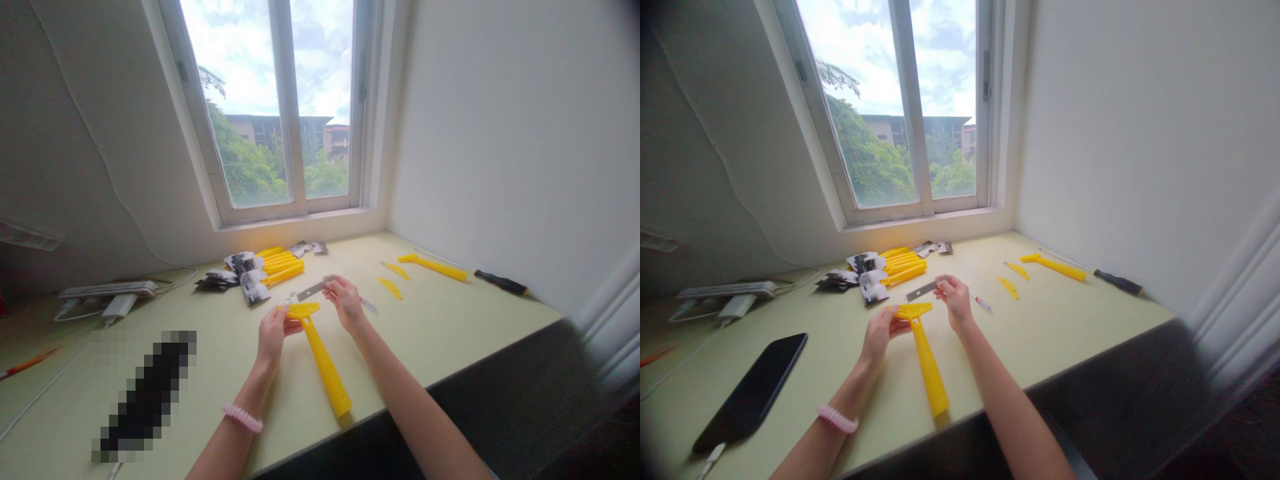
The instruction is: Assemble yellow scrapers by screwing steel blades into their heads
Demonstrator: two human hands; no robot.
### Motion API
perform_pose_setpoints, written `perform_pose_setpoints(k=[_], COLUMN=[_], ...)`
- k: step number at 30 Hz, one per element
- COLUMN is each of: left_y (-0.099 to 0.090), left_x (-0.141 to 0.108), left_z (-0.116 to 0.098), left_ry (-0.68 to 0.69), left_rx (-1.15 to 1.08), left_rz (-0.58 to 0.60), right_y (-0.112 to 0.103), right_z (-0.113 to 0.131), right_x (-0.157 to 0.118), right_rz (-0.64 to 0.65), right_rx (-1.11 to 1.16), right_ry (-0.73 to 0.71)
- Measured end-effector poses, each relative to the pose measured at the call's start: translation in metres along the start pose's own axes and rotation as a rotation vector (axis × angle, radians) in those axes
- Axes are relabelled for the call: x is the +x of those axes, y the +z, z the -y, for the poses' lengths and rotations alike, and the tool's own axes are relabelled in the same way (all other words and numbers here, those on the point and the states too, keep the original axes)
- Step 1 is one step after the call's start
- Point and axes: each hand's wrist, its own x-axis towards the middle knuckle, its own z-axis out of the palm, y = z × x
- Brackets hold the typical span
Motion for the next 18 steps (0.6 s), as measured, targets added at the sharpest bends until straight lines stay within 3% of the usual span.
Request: perform_pose_setpoints(k=[6,10,13,18], left_y=[0.003,0.002,0.000,-0.001], left_x=[-0.002,0.002,0.003,0.000], left_z=[0.000,0.008,0.012,0.012], left_ry=[-0.032,-0.112,-0.097,-0.025], left_rx=[0.034,0.130,0.267,0.436], left_rz=[0.015,-0.074,-0.062,-0.023], right_y=[0.005,0.007,0.006,0.007], right_z=[-0.006,-0.019,-0.024,-0.023], right_x=[-0.005,-0.004,-0.002,-0.005], right_rz=[0.120,0.032,-0.032,0.030], right_rx=[-0.119,-0.181,-0.179,-0.184], right_ry=[-0.043,0.068,0.128,0.163])
